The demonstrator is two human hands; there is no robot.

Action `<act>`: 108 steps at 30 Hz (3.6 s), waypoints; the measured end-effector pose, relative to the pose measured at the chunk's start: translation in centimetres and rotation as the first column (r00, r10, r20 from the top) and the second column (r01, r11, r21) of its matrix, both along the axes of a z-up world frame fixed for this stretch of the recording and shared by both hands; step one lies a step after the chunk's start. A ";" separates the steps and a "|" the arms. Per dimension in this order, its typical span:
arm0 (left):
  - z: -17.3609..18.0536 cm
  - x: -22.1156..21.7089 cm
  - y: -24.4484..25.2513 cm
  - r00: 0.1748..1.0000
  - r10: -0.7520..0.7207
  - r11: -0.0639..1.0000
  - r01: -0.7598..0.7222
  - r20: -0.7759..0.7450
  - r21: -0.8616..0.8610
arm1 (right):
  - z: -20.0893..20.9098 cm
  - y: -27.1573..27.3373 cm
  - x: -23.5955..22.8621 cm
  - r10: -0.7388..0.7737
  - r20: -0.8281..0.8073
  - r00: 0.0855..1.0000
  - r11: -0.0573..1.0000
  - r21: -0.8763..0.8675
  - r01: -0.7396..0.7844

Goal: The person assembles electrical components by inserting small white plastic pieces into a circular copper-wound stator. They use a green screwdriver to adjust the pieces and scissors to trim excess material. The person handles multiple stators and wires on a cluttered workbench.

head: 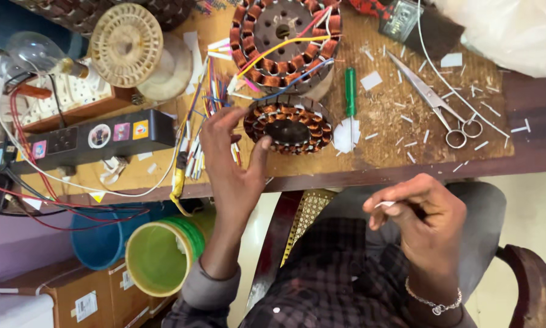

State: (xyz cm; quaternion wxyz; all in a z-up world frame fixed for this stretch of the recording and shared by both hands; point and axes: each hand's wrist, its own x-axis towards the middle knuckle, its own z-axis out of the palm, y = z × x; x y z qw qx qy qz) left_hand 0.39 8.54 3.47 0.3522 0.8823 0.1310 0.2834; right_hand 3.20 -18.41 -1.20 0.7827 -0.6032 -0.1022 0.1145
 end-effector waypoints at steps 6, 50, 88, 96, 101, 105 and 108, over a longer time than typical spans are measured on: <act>-3.5 2.4 1.6 0.981 -0.180 0.896 0.192 0.067 -0.401 | 1.5 1.1 0.9 -0.015 0.310 0.951 0.985 -0.156 0.067; -1.3 -0.6 -0.8 0.920 -0.390 0.880 0.381 0.026 -0.284 | -1.2 5.7 3.5 0.183 0.850 0.495 0.925 -0.319 0.206; 0.5 0.7 -1.0 0.917 -0.390 0.876 0.398 0.087 -0.274 | -2.5 9.5 4.4 -0.058 0.720 0.692 0.980 -0.090 0.175; -0.7 0.2 -0.8 0.882 -0.459 0.854 0.470 0.102 -0.221 | 0.3 8.3 4.9 -0.109 0.739 0.665 0.955 -0.107 0.276; -0.6 0.0 -1.3 0.886 -0.449 0.870 0.463 0.118 -0.170 | 2.1 7.6 4.9 0.068 0.897 0.437 0.922 -0.224 0.315; -0.4 0.1 -1.6 0.887 -0.448 0.867 0.462 0.116 -0.186 | 3.5 6.8 5.2 0.181 0.917 0.356 0.903 -0.298 0.309; -0.4 0.1 -1.6 0.889 -0.453 0.878 0.458 0.067 -0.142 | 4.5 6.3 5.2 0.248 0.872 0.422 0.900 -0.369 0.234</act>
